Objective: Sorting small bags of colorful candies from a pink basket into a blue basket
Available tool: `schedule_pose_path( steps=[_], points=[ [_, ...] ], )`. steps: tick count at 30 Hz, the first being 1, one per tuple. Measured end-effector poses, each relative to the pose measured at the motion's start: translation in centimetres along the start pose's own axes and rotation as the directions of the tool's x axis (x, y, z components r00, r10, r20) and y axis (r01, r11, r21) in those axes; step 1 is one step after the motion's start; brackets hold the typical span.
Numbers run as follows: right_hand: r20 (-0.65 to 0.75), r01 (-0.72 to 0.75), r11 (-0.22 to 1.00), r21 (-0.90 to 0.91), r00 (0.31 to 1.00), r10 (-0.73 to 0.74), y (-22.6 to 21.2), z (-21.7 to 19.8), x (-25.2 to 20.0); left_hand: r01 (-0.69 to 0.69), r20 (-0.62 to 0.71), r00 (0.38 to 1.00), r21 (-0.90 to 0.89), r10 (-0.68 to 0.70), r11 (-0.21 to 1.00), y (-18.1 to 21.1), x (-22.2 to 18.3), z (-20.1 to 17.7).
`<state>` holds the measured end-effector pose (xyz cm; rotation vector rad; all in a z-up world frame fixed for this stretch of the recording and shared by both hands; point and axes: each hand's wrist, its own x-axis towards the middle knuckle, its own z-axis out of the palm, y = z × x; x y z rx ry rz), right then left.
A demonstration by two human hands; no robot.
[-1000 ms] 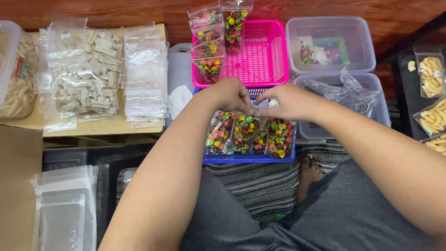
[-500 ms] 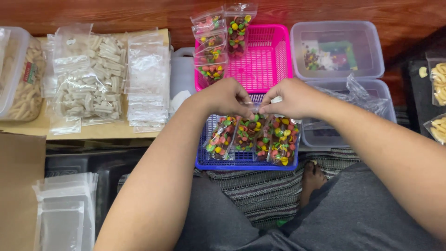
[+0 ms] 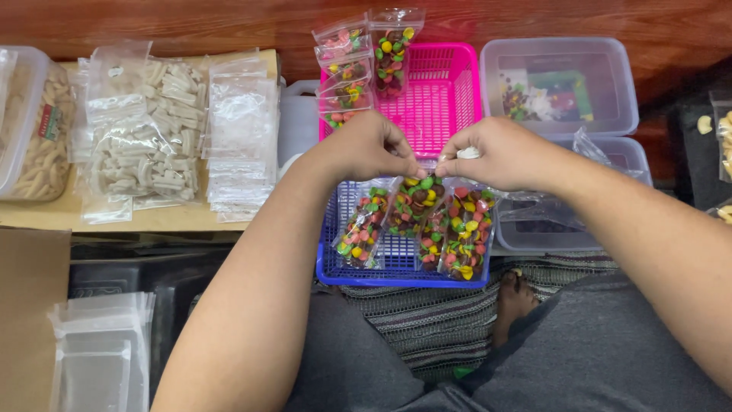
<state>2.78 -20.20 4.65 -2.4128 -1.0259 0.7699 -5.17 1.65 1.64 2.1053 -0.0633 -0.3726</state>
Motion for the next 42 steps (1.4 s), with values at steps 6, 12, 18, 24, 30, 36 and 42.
schedule_pose_path(
  steps=[6, 12, 18, 24, 30, 36, 42],
  points=[
    [-0.011, 0.026, 0.999, -0.025, 1.0, -0.026, 0.7, 0.0, 0.6, 0.007, 0.005, 1.0, 0.008, -0.007, 1.0, -0.8, 1.0, -0.2],
    [0.009, 0.044, 0.999, 0.006, 0.999, -0.044, 0.3, -0.5, 0.6, 0.014, 0.007, 1.0, -0.111, -0.013, 0.994, 0.4, -0.1, -0.5],
    [-0.038, 0.068, 0.898, 0.435, 0.998, -0.057, 1.0, -1.8, 1.7, 0.026, 0.067, 0.998, -0.428, 0.003, 0.903, 0.5, -0.3, 0.2],
    [-0.275, 0.093, 0.893, 0.441, 0.961, 0.036, 1.4, -0.8, 2.8, 0.09, -0.002, 0.994, -0.542, -0.108, 0.835, -2.9, 1.2, 1.8],
    [-0.386, 0.032, 0.914, 0.404, 0.912, 0.139, -2.5, -0.7, 3.5, 0.266, -0.083, 0.904, -0.661, -0.42, 0.702, 2.2, 0.6, 1.1],
    [-0.412, 0.377, 0.895, 0.239, 0.874, -0.259, -3.9, 1.0, 2.3, 0.01, -0.156, 0.914, -0.915, -0.375, 0.404, 0.8, 1.6, 1.6],
    [-0.436, 0.523, 0.852, -0.029, 0.76, -0.481, -3.3, 0.4, 3.3, -0.014, -0.091, 0.922, -0.979, -0.377, 0.202, 1.1, 0.9, 1.7]
  ],
)
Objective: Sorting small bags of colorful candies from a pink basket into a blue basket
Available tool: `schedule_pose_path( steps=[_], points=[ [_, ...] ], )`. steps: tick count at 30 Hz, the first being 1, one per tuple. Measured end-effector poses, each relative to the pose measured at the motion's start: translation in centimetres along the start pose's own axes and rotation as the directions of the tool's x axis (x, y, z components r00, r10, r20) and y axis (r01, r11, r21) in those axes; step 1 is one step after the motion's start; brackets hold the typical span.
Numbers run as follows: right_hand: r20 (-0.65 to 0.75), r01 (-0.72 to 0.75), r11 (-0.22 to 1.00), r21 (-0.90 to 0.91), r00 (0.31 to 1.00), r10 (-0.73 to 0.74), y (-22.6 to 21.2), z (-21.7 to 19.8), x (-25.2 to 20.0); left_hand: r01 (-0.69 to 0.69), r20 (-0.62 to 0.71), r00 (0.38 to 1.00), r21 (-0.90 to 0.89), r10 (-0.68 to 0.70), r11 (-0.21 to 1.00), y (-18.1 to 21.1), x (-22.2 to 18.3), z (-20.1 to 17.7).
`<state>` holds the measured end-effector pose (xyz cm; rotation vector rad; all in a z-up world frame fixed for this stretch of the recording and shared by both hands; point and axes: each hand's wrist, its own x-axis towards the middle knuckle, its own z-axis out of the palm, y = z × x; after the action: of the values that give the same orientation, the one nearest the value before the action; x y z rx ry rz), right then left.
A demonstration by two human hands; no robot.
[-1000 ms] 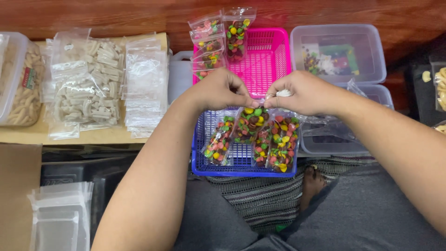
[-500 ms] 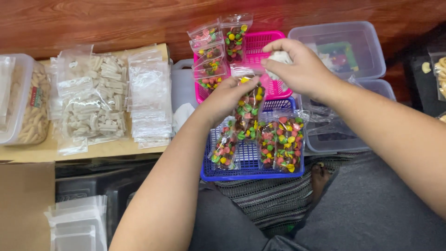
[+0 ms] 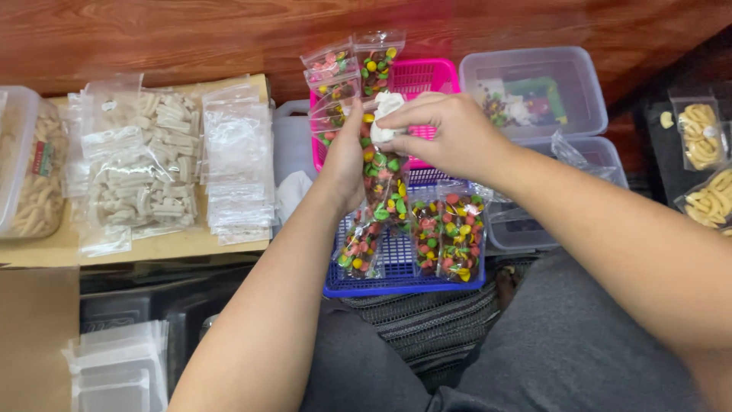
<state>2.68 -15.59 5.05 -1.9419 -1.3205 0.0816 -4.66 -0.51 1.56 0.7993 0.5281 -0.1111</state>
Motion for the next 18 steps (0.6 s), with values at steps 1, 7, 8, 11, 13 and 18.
schedule_pose_path(
  steps=[1, 7, 8, 11, 13, 18],
  points=[
    [0.007, 0.005, 1.0, 0.001, 1.0, -0.005, 0.1, 0.2, 0.2, -0.004, -0.004, 1.0, -0.006, 0.004, 1.0, 0.6, -0.9, 1.1],
    [-0.084, 0.015, 0.998, 0.056, 0.996, -0.01, 0.8, 0.7, -0.3, -0.107, -0.154, 0.978, 0.2, 0.139, 0.974, 0.1, -1.1, 3.1],
    [-0.069, 0.12, 0.992, -0.047, 0.99, -0.123, 0.8, 0.8, -0.5, -0.09, -0.131, 0.986, 0.115, 0.105, 0.989, 0.3, -1.4, 3.4],
    [0.017, 0.254, 0.941, -0.221, 0.966, -0.257, 0.6, 1.4, -2.4, -0.097, -0.112, 0.989, 0.004, 0.097, 0.995, -0.7, 0.0, 3.1],
    [0.078, 0.301, 0.908, -0.291, 0.954, -0.291, -0.4, 2.2, -3.8, -0.138, -0.124, 0.983, -0.021, 0.135, 0.99, -1.7, 1.7, 1.6],
    [0.111, 0.25, 0.854, -0.457, 0.968, -0.225, -1.7, 2.4, -5.2, -0.053, -0.069, 0.996, -0.082, 0.047, 0.995, -1.8, 0.6, 2.2]
  ],
)
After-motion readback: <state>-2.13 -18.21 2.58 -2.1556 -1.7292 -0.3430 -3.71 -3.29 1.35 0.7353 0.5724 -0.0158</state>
